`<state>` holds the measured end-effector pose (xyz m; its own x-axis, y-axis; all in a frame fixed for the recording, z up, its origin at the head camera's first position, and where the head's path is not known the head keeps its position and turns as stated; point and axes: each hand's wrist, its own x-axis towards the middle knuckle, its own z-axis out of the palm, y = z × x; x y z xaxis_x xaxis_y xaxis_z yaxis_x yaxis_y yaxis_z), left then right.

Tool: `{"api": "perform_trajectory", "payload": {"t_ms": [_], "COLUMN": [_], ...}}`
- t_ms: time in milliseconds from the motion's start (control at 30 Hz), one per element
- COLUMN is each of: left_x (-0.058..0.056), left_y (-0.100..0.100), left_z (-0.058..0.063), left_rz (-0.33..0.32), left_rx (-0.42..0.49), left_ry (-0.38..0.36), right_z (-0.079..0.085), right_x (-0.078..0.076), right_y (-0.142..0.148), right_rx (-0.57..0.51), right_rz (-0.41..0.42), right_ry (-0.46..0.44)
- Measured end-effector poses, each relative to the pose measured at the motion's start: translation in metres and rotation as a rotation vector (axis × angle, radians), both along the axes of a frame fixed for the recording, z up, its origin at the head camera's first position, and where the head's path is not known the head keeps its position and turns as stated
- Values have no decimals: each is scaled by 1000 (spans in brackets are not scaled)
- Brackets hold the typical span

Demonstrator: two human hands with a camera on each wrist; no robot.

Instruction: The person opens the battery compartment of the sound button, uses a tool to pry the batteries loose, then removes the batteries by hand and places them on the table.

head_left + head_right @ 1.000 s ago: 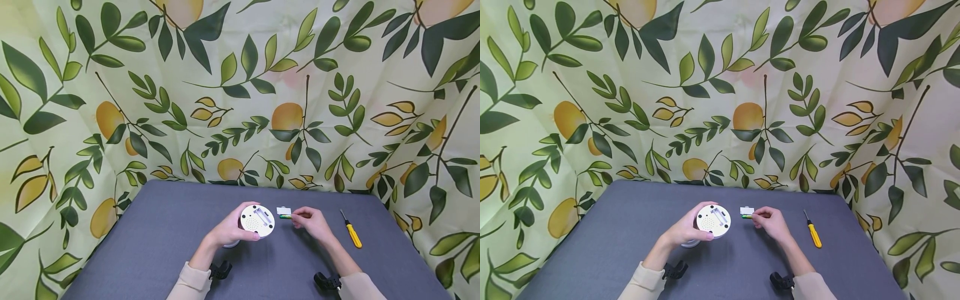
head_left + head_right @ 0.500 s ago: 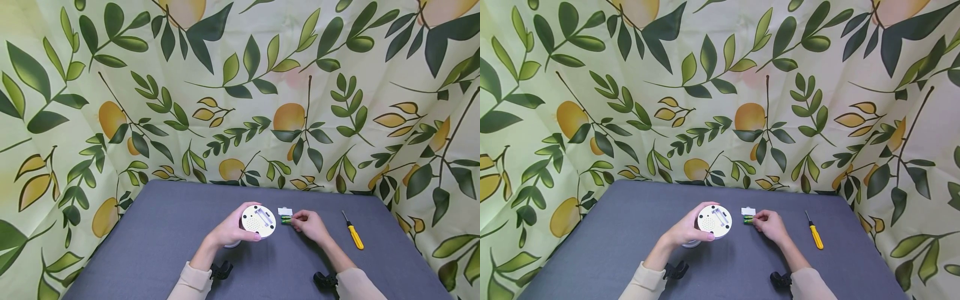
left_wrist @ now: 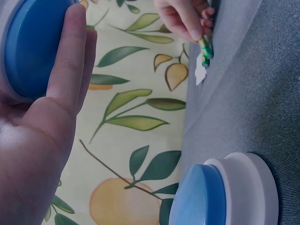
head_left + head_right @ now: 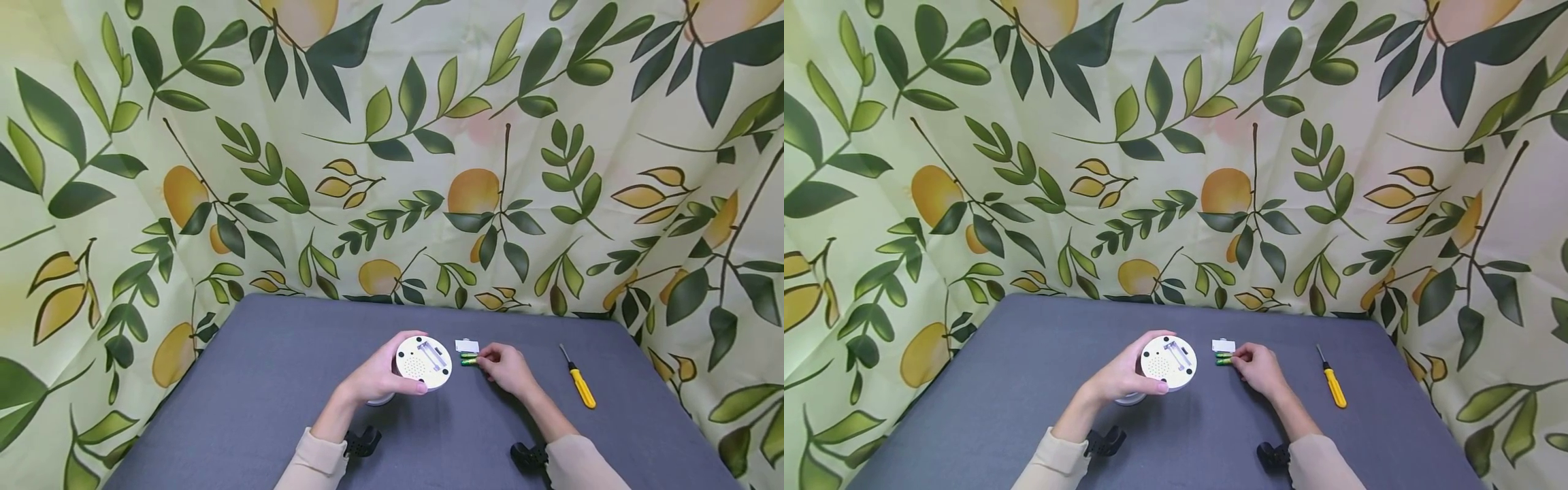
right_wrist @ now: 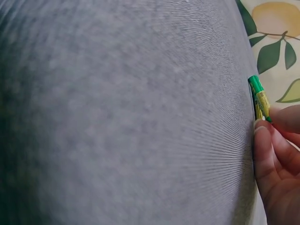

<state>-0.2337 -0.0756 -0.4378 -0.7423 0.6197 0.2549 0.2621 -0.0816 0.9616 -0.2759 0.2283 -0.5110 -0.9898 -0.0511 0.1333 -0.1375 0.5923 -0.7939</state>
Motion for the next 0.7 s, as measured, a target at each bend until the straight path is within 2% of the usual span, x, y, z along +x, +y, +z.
{"api": "perform_trajectory", "payload": {"t_ms": [333, 533, 700], "left_x": [-2, -1, -1], "left_y": [1, 3, 4], "left_z": [-1, -2, -5], "left_rz": [10, 23, 17], "left_rx": [-12, -28, -25], "left_ry": [2, -6, -20], "right_z": [5, 7, 18], "right_x": [2, 3, 7], "right_y": [-4, -2, -1], "right_rx": [57, 7, -34], "right_rz": [-45, -56, -58], "right_ry": [1, -6, 20]}}
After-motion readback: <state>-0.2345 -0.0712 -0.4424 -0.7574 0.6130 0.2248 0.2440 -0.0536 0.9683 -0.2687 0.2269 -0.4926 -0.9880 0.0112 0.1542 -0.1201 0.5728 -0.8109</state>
